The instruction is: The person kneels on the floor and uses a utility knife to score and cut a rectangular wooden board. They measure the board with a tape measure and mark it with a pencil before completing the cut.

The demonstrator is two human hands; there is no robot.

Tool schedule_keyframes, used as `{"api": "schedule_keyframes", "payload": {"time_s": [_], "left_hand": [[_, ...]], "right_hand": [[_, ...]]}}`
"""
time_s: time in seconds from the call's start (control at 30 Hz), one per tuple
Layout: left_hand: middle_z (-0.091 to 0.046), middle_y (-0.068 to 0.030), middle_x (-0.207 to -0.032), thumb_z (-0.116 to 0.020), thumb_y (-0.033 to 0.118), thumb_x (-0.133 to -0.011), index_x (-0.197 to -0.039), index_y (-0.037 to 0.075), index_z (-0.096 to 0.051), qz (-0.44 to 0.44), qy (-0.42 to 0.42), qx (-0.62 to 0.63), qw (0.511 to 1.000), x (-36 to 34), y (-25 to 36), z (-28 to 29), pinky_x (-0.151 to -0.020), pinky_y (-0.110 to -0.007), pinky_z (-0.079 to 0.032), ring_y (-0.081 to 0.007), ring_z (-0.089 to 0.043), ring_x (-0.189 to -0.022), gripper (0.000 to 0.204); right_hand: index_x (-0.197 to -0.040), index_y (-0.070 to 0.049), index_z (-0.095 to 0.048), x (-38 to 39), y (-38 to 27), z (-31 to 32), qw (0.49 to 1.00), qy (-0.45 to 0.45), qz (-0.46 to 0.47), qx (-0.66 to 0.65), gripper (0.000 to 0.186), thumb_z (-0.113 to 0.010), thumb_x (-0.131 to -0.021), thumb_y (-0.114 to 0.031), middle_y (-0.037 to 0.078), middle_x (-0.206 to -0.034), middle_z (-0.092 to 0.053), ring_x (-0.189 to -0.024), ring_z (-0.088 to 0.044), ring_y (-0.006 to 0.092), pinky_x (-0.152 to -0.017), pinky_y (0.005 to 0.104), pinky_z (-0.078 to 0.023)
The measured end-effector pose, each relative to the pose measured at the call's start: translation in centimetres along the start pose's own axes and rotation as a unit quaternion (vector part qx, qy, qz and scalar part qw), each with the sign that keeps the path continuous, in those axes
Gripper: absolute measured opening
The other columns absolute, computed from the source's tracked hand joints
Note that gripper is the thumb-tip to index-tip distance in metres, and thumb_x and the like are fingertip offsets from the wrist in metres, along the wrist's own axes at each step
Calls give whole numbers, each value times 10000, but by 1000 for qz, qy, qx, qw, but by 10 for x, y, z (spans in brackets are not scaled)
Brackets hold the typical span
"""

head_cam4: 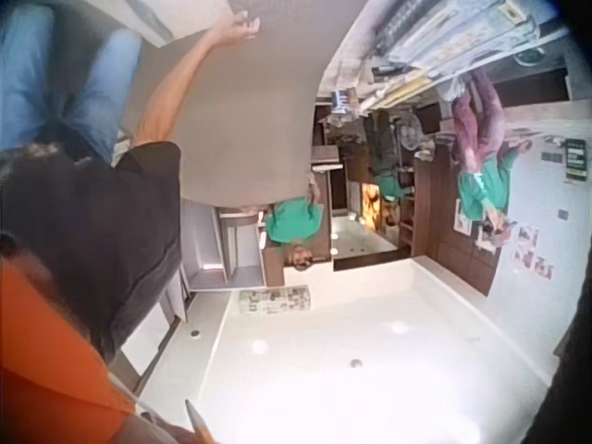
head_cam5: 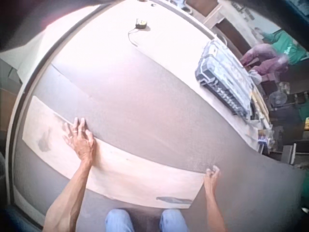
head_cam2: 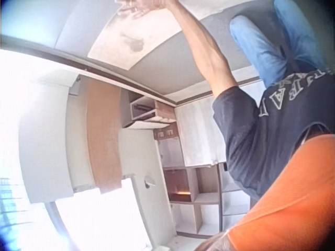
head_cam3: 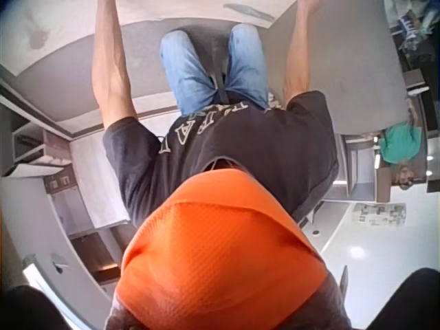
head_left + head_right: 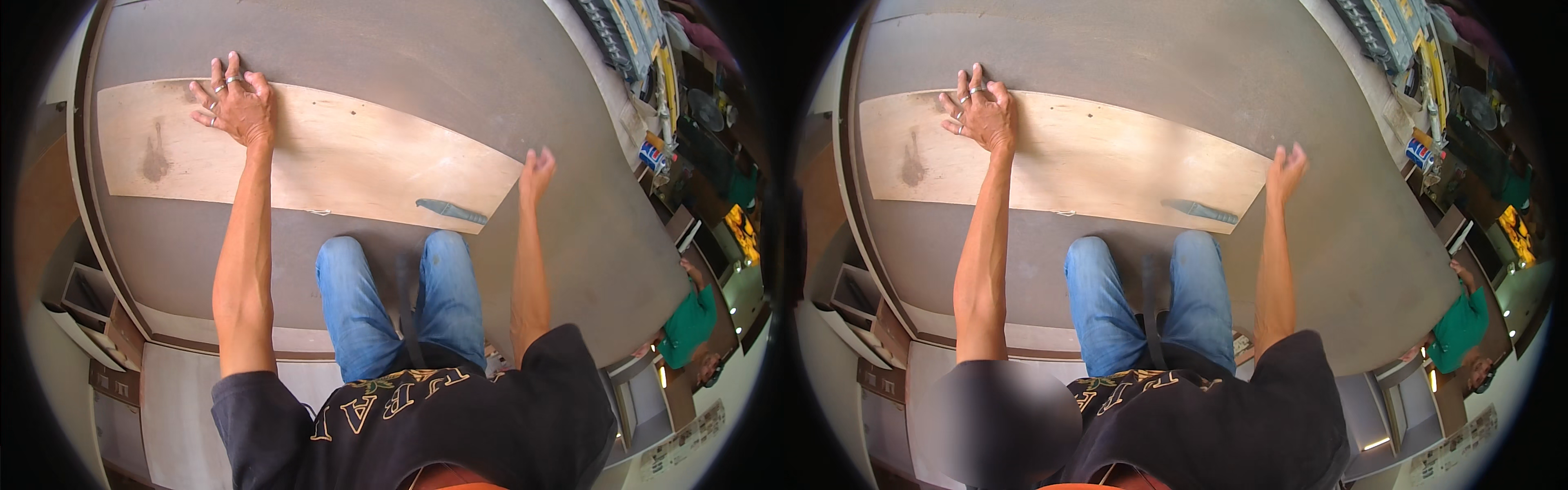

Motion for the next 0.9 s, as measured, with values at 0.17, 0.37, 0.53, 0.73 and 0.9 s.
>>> {"api": "schedule_keyframes", "payload": {"time_s": [0.17,0.37,0.53,0.73,0.9], "left_hand": [[-459,43,-1519,-592,344,-888,-1315,358,-610,-3,30,-16,999,18,-27,-2,-1153,-672,-98,-322,-232,-1493,428],[-545,-62,-1400,-575,436,-921,-1223,137,-638,-115,-50,-19,992,5,-32,48,-1137,-643,-203,-367,-325,-1426,430],[-700,-165,-1097,-531,389,-961,-1019,39,-706,-196,-74,-54,976,25,-96,49,-1129,-493,-293,-326,-614,-1107,396],[-624,-190,-1274,-505,393,-987,-1186,37,-657,-115,-131,-93,980,45,-166,51,-1175,-483,-262,-334,-505,-1288,436],[-446,-218,-1472,-588,286,-952,-1275,5,-593,-111,-86,18,990,62,-114,84,-1118,-478,-354,-386,-416,-1361,428]], "right_hand": [[-1342,-64,-529,110,129,-25,947,-186,-183,-188,514,-609,-983,-423,106,-1159,-625,-979,-572,189,-837,360,-490],[-1309,-117,-512,116,155,-54,898,-192,-208,-336,427,-594,-992,-392,84,-1270,-592,-1107,-582,212,-904,429,-497],[-1226,-57,-620,97,86,-55,967,-177,-31,-180,376,-651,-954,-315,64,-1048,-652,-935,-600,174,-818,328,-500],[-1171,-60,-635,82,32,-45,983,-141,72,-90,467,-713,-857,-397,119,-886,-682,-821,-657,272,-751,403,-526],[-1101,-60,-633,104,11,-48,967,-222,79,-92,431,-698,-839,-396,143,-905,-683,-864,-658,325,-746,447,-511]]}}
Point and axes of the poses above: each hand's wrist, its own x-axis away from the middle knuckle, its own z-axis out of the back of the hand, y = z × x, the point moved 6 cm from there along -x, towards the middle knuckle
